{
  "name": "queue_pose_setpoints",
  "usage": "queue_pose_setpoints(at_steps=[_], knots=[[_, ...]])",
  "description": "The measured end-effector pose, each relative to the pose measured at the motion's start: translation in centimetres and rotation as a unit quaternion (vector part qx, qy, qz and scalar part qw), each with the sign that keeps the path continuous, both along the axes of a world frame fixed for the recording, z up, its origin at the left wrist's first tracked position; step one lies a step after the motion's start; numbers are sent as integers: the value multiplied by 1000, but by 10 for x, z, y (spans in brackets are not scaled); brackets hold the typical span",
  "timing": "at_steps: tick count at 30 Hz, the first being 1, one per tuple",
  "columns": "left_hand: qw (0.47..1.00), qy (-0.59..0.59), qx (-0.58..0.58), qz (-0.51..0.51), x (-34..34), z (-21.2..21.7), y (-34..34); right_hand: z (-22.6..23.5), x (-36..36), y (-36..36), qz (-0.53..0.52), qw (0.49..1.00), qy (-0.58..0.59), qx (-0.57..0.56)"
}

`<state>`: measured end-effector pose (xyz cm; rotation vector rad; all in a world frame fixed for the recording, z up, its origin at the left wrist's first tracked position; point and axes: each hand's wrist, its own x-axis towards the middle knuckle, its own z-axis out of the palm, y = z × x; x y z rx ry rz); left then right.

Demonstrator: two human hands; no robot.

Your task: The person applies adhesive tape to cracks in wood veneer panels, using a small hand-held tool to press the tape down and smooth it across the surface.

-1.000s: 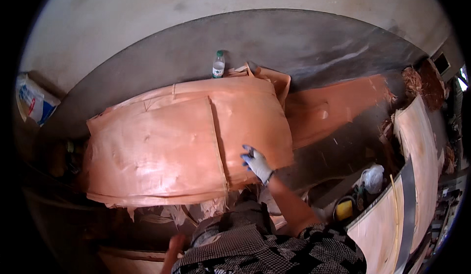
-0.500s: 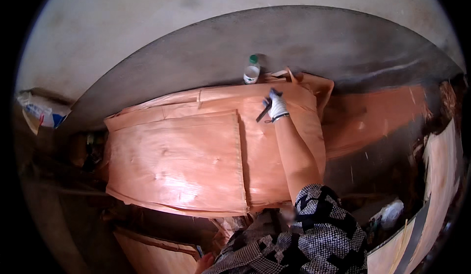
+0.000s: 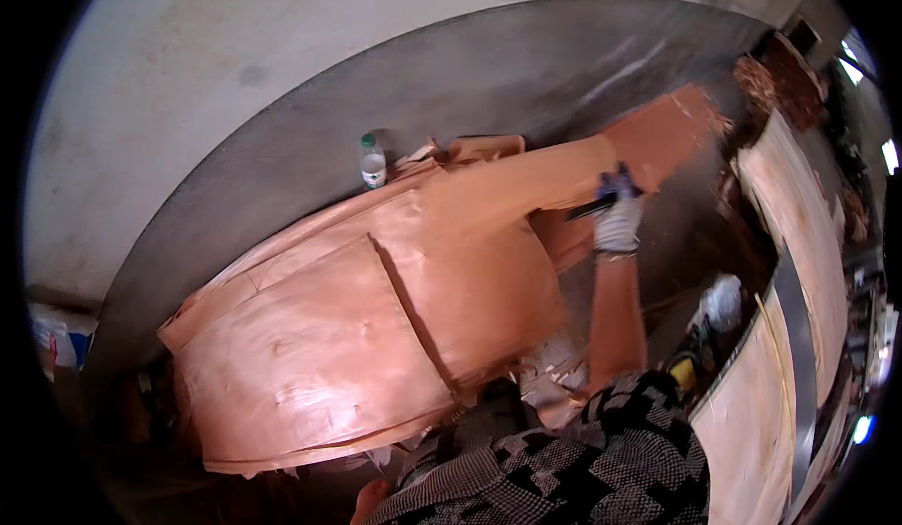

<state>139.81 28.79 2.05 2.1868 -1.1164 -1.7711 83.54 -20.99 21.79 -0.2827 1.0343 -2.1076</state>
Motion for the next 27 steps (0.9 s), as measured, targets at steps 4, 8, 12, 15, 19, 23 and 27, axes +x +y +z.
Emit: queue_pose_setpoints(at_steps=[4, 8, 12, 15, 19, 23, 27], knots=[[971, -110, -44, -208, 59, -14, -25, 36, -105, 105, -127, 989, 8, -82], [944, -139, -102, -282, 106, -19, -84, 124, -95, 262, -183, 975, 80, -102], [882, -138, -214, -397, 56, 36, -181, 187, -121, 461, -270, 950, 145, -62], [889, -109, -282, -344, 39, 29, -216, 217, -81, 556, -393, 883, 255, -20], [859, 5, -292, -422, -59, 49, -239, 195, 4, 640, -518, 748, 367, 192], [814, 209, -220, -495, -191, 73, -198, 157, 80, 838, -625, 684, 289, 241], [743, 281, -240, -559, -294, 102, -158, 157, 178, 966, -764, 481, 174, 393]])
